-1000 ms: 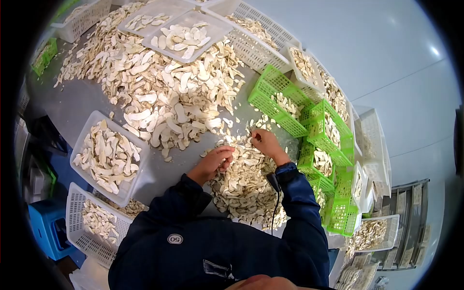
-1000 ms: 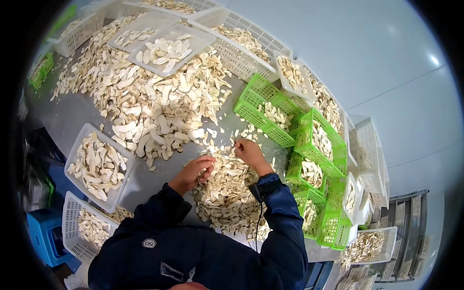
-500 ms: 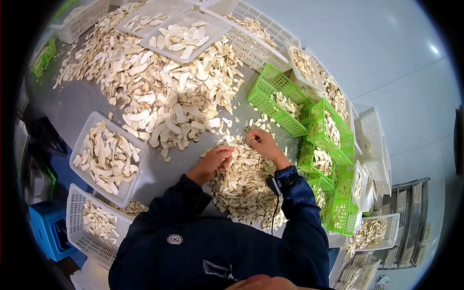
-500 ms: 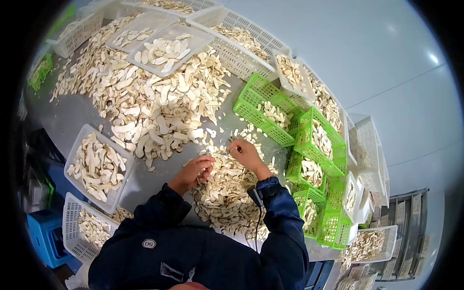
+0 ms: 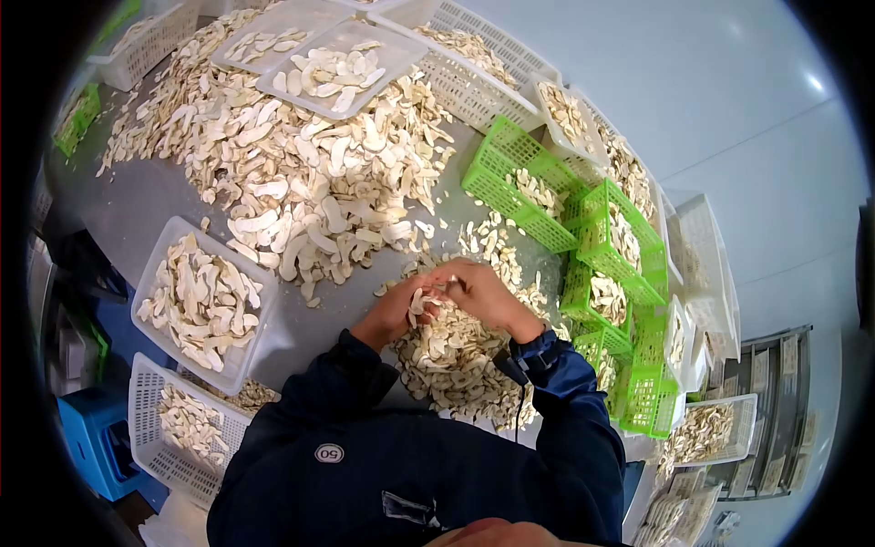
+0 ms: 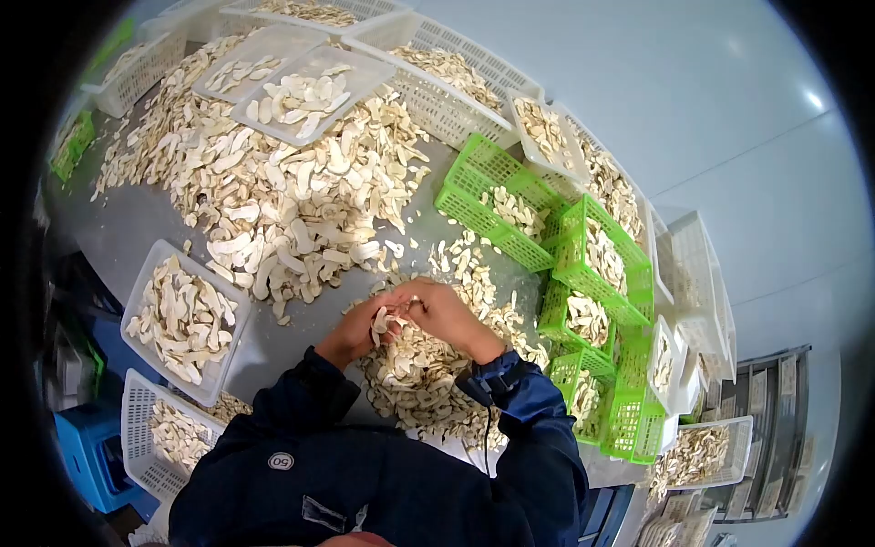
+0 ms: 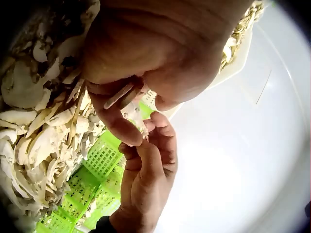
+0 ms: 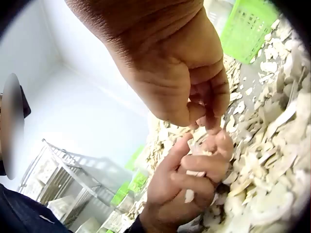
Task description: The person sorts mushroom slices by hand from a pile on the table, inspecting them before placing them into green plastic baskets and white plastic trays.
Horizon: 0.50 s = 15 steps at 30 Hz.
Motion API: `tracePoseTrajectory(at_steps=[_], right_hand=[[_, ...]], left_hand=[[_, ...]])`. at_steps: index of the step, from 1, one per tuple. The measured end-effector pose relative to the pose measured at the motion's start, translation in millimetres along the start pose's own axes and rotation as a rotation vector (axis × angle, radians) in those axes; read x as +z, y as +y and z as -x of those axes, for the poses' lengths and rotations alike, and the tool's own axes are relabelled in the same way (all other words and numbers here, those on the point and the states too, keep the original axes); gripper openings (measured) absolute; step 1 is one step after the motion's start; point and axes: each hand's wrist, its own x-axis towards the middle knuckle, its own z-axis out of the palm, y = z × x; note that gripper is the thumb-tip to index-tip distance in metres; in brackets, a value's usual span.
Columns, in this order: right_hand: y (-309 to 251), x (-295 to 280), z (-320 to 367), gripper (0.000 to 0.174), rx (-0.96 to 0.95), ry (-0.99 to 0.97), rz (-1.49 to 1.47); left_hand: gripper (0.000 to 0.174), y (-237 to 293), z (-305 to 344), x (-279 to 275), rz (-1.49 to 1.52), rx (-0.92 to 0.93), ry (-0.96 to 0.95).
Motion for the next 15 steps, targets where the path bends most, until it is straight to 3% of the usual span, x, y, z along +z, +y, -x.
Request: tracePoseTrajectory(at_steps=[1,3,5,10,15], right_hand=[[11,0,0,0.026,0.0,0.022,0.03],[32,-4,0,0.021,0.192,0.055,-0.04],[61,-14,-2,0.021,0.231,-0.038,0.086],[149,-19,-7,0.028,0.315,0.251,0.307],[156,-24,-10,0.045,0.423,0.282,0.459]], left_hand=[[0.036,2,-2,0,-0.023,-0.014,0.015],[0.033,6,1,5,-0.028,-0.018,0.048],[0.029,10,6,10,0.002,-0.003,0.078],[0.034,6,6,5,-0.079,0.033,0.017],[0.038,1,1,-1,-0.089,0.055,0.012]])
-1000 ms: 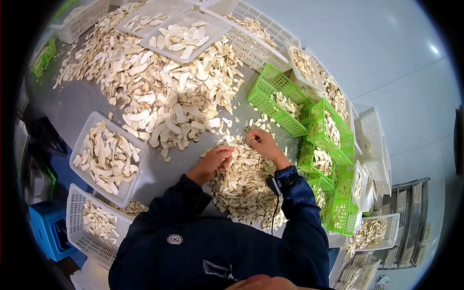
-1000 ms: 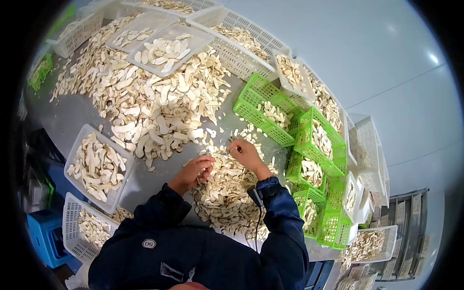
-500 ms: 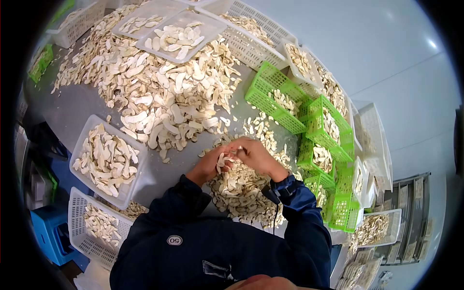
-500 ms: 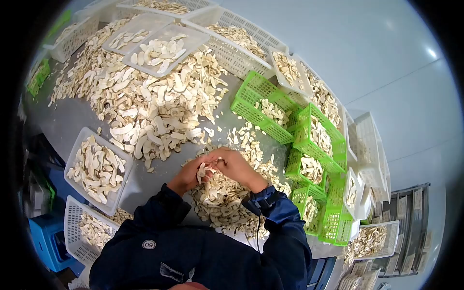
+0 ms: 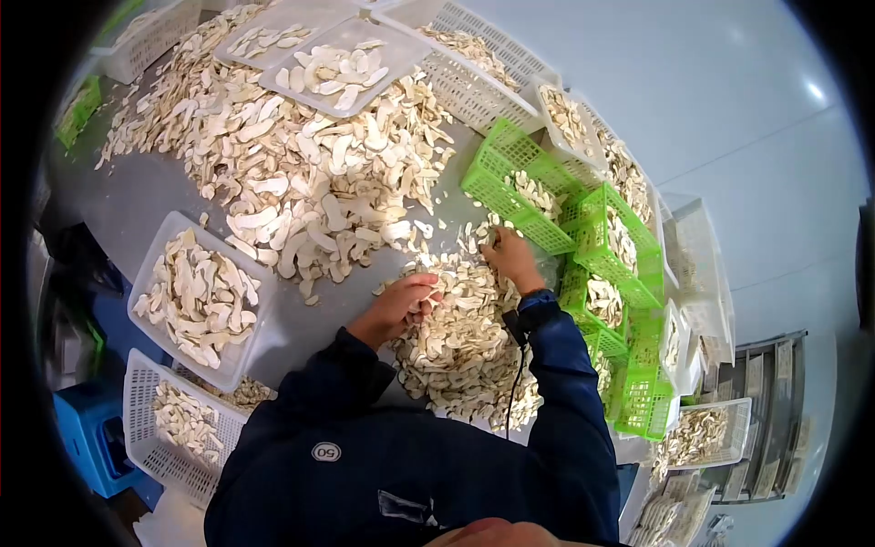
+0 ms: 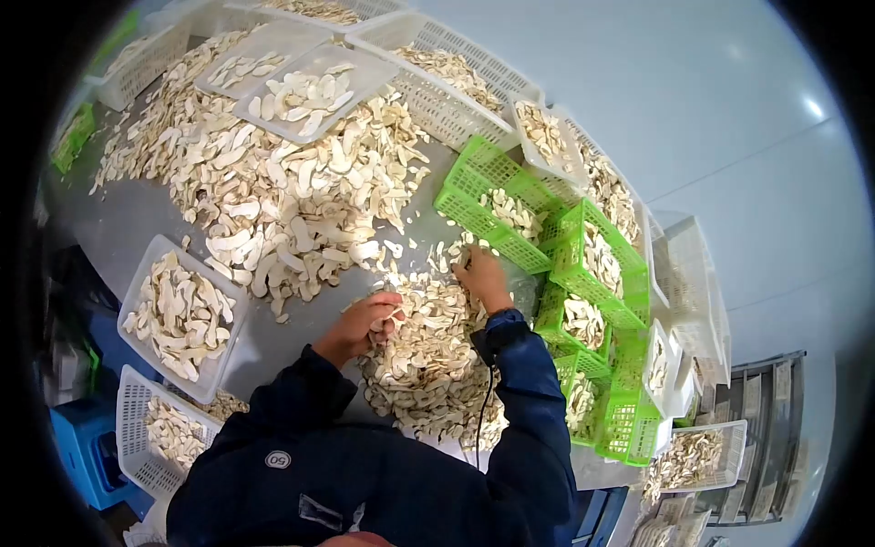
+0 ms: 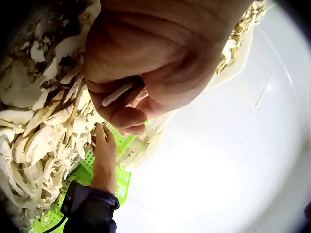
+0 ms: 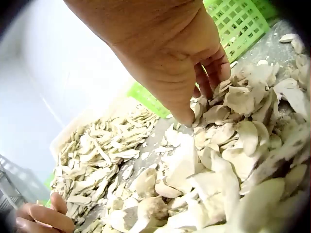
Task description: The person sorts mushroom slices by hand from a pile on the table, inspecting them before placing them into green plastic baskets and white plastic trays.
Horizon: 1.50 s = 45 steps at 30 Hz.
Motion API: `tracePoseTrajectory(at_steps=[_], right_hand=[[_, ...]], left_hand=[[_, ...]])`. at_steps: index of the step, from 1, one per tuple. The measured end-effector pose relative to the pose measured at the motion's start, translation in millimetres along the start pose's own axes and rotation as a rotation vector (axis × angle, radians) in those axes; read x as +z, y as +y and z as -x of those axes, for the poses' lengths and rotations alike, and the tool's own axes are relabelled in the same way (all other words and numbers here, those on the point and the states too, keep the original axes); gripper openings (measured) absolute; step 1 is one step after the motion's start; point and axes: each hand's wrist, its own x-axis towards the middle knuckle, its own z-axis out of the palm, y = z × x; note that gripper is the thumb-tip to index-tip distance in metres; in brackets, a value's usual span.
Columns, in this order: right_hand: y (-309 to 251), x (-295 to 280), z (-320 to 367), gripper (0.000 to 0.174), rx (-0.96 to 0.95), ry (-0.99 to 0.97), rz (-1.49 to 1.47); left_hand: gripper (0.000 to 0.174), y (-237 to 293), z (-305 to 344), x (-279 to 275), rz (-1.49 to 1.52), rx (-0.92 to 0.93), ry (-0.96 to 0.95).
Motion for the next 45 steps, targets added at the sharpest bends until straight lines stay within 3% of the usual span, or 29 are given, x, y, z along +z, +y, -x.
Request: tracePoseTrajectory(at_steps=[4,7,10,13,16,19,22,23,26,32,37,41,45], right_hand=[[0,0,-2,0.049,-0.048,-0.093,-0.082],[11,0,-1,0.038,-0.047,-0.201,-0.166],[21,4,0,0.03,0.069,-0.31,-0.399],[-6,-18,11,0.026,0.118,-0.403,-0.555],[-52,-46,26,0.021,0.002,-0.512,-0.66],[-90,-62,41,0.022,-0.097,-0.788,-0.946],[-64,-38,22,0.029,-0.282,-0.46,-0.584],[-52,-33,11,0.034,-0.228,-0.315,-0.369],[8,11,-23,0.036,-0.3,0.087,-0.021],[16,24,-37,0.035,-0.224,0.15,0.085],[11,17,-24,0.028,-0.151,-0.005,-0.03],[6,9,-15,0.026,-0.127,-0.018,-0.038],[-4,-11,-2,0.018,0.022,-0.256,-0.374]], left_hand=[[0.035,6,3,2,-0.017,-0.024,-0.012],[0.033,11,7,10,-0.04,-0.04,0.009],[0.033,8,5,7,-0.044,-0.022,-0.006],[0.037,4,2,3,-0.027,-0.019,-0.001],[0.039,6,1,9,0.062,-0.058,0.049],[0.038,13,8,19,0.149,-0.099,0.034],[0.035,6,1,8,0.137,-0.141,-0.018],[0.034,0,-5,0,0.122,-0.142,-0.038],[0.03,1,-1,-1,0.116,-0.137,-0.038],[0.025,6,1,-4,0.249,-0.102,-0.091],[0.027,-3,-4,-12,0.328,-0.013,-0.169],[0.031,7,-2,-2,0.328,-0.11,-0.07],[0.031,4,0,-1,0.343,-0.082,-0.068]])
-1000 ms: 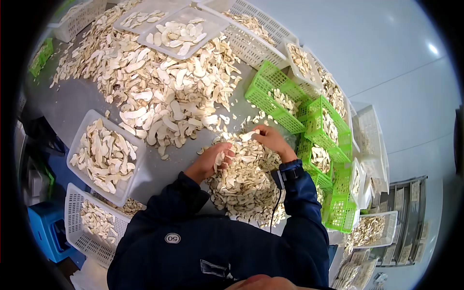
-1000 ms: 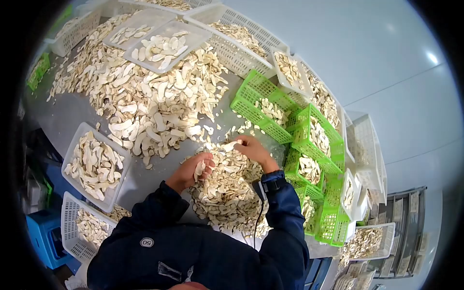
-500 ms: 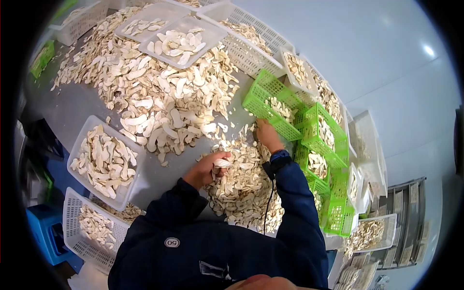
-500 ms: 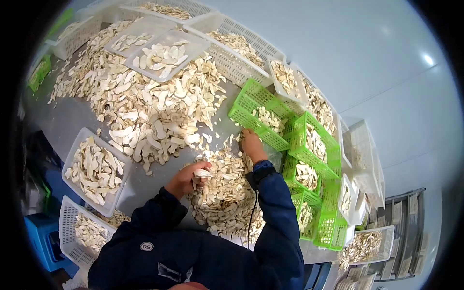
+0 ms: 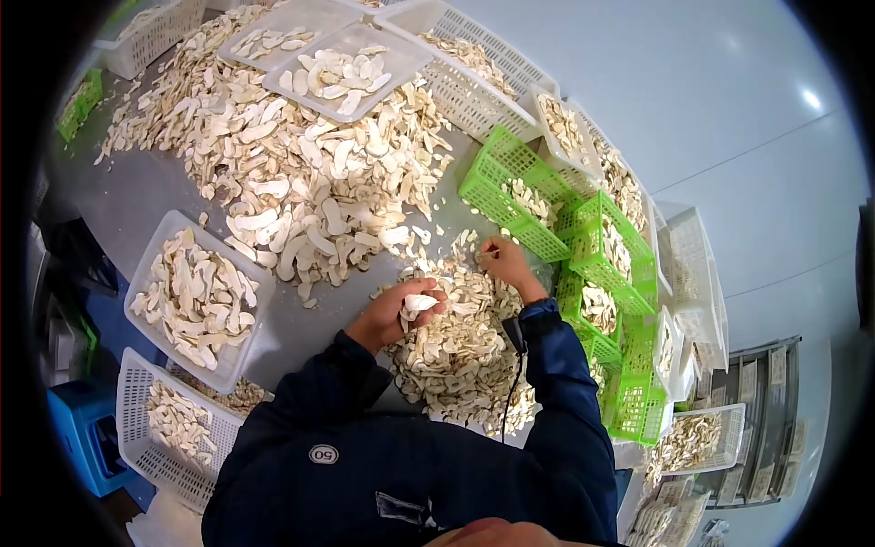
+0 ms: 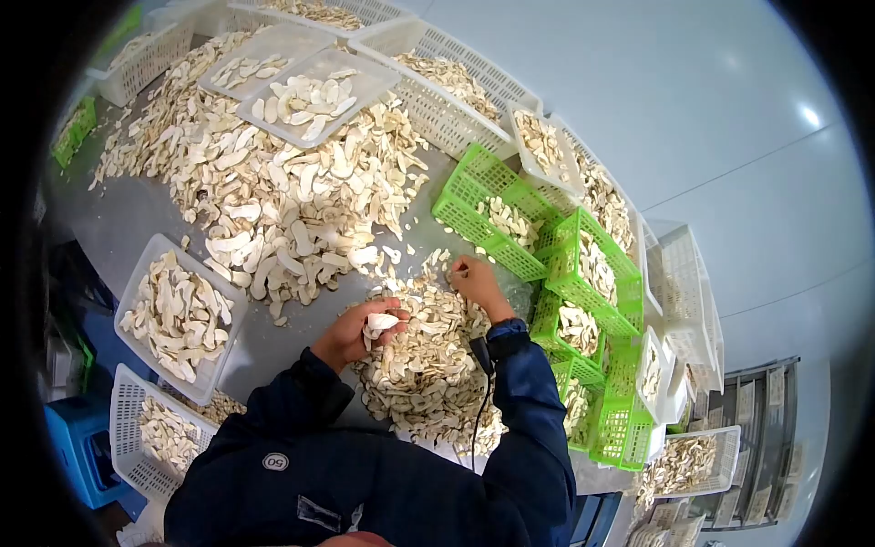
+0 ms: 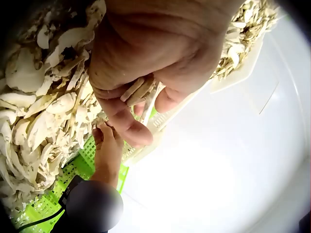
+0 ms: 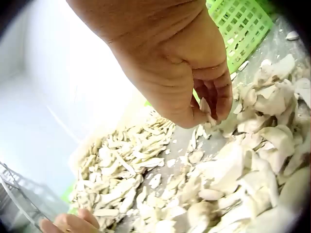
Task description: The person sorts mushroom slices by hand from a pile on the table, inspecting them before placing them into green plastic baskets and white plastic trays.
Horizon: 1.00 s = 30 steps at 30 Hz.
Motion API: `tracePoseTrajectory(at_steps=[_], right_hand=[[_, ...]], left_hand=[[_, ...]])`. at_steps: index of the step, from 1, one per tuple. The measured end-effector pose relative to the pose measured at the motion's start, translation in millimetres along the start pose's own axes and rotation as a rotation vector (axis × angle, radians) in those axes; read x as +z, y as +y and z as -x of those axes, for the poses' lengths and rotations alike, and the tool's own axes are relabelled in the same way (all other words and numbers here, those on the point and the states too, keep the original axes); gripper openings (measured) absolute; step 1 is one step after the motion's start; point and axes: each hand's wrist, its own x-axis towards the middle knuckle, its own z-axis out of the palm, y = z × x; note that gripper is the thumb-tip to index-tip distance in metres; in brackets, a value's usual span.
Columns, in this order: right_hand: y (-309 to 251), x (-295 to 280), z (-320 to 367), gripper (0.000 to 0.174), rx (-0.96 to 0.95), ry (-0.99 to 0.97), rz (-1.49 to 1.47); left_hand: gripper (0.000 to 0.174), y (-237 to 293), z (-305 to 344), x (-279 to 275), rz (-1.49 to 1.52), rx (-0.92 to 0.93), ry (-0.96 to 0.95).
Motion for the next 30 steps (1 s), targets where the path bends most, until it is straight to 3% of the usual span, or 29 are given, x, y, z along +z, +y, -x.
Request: tracePoseTrajectory(at_steps=[2,6,12,19,23,24,27,30], right_hand=[[-3,2,7,0.016,0.006,-0.11,-0.29],[-70,-11,43,0.015,-0.068,-0.387,-0.593],[-98,-10,58,0.012,-0.155,-0.38,-0.448],[-48,-16,48,0.014,-0.114,-0.12,-0.268],[-4,-33,49,0.025,-0.023,0.029,0.188],[-3,-33,55,0.035,0.037,0.027,0.297],[13,-18,63,0.044,0.058,0.009,0.472],[6,-17,72,0.051,0.117,-0.013,0.299]], left_hand=[[0.03,0,2,6,0.006,0.009,0.011],[0.03,2,4,15,0.003,-0.003,0.058],[0.021,3,8,13,-0.138,0.015,0.043],[0.016,2,6,5,-0.091,0.053,0.0],[0.018,4,10,12,-0.111,0.061,0.015],[0.018,3,10,12,-0.108,0.059,0.016],[0.018,3,8,10,-0.103,0.056,0.019],[0.022,1,5,5,-0.112,0.054,0.021]])
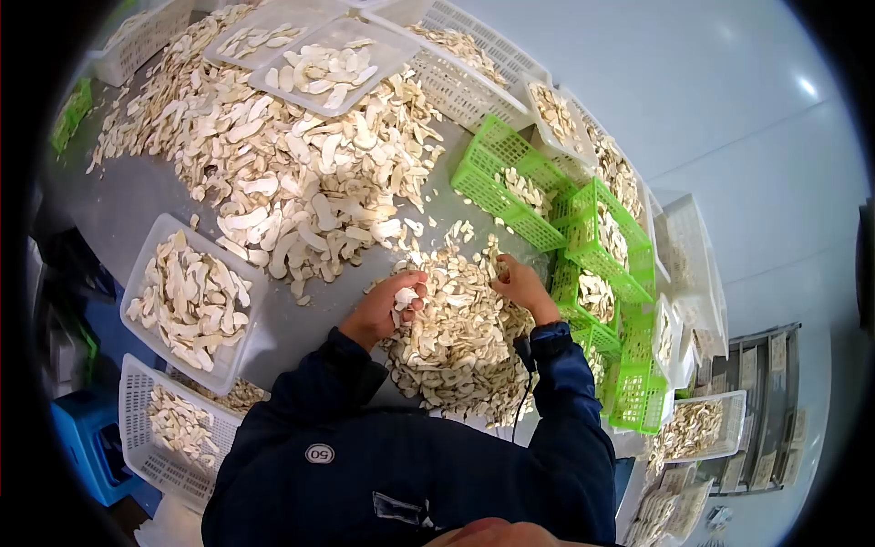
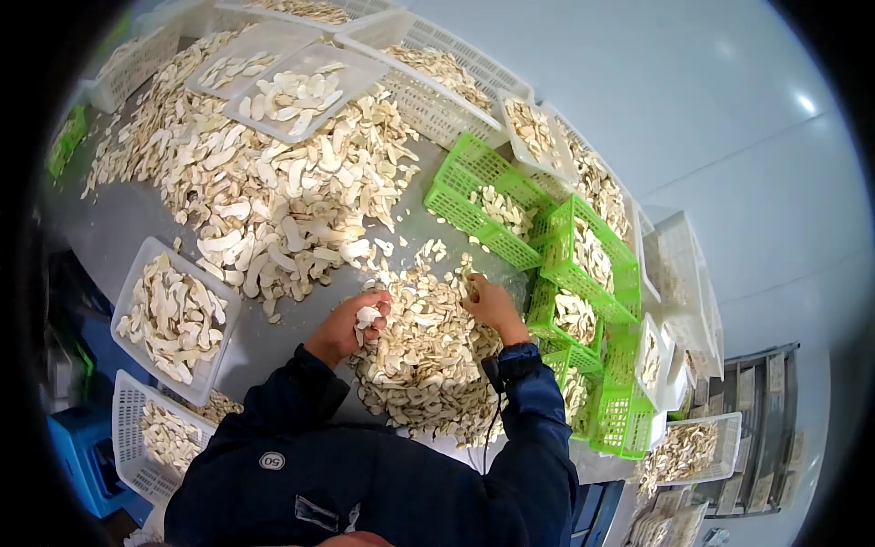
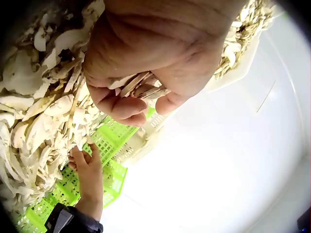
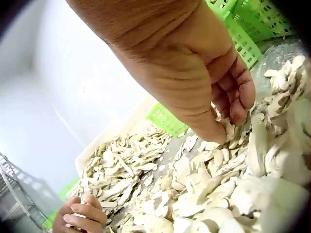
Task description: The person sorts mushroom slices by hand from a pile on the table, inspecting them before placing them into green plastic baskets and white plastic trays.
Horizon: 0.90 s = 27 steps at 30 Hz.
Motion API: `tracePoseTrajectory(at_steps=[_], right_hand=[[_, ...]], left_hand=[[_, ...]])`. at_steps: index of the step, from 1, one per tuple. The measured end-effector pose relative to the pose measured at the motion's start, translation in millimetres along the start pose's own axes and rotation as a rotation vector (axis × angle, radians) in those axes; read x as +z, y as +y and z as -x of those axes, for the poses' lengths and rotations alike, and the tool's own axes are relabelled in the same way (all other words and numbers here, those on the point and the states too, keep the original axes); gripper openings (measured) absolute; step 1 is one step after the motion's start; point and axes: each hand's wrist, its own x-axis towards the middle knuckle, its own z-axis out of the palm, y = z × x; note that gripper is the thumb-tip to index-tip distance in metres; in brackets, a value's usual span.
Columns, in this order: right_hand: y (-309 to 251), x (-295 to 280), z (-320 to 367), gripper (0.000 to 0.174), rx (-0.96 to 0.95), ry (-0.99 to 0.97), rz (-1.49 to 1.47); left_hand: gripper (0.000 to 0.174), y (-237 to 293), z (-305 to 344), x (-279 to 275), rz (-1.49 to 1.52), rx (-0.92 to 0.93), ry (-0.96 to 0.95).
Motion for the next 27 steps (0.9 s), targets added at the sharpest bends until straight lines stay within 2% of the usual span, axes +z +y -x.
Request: tracePoseTrajectory(at_steps=[4,7,10,13,18,21,25,27], right_hand=[[-4,-5,9,0.043,-0.05,-0.05,-0.231],[4,1,5,0.03,-0.095,-0.106,-0.512],[-36,-16,20,0.02,-0.14,-0.191,-0.637],[-64,-13,27,0.017,-0.2,-0.278,-0.712],[-116,-15,41,0.015,-0.323,-0.327,-0.601],[-134,-11,43,0.018,-0.435,-0.168,-0.301],[-145,-3,43,0.023,-0.649,0.006,-0.21],[-150,-4,47,0.024,-0.612,-0.009,-0.245]], left_hand=[[0.025,-2,-1,-3,-0.007,-0.011,-0.01],[0.027,1,4,8,-0.138,0.021,0.021],[0.031,1,9,14,-0.451,0.06,0.059],[0.032,-2,10,18,-0.558,0.063,0.057],[0.032,0,9,20,-0.595,0.037,0.01],[0.027,-2,9,21,-0.56,0.034,0.031],[0.03,-6,4,12,-0.499,0.052,0.107],[0.029,-5,5,12,-0.459,0.062,0.1]])
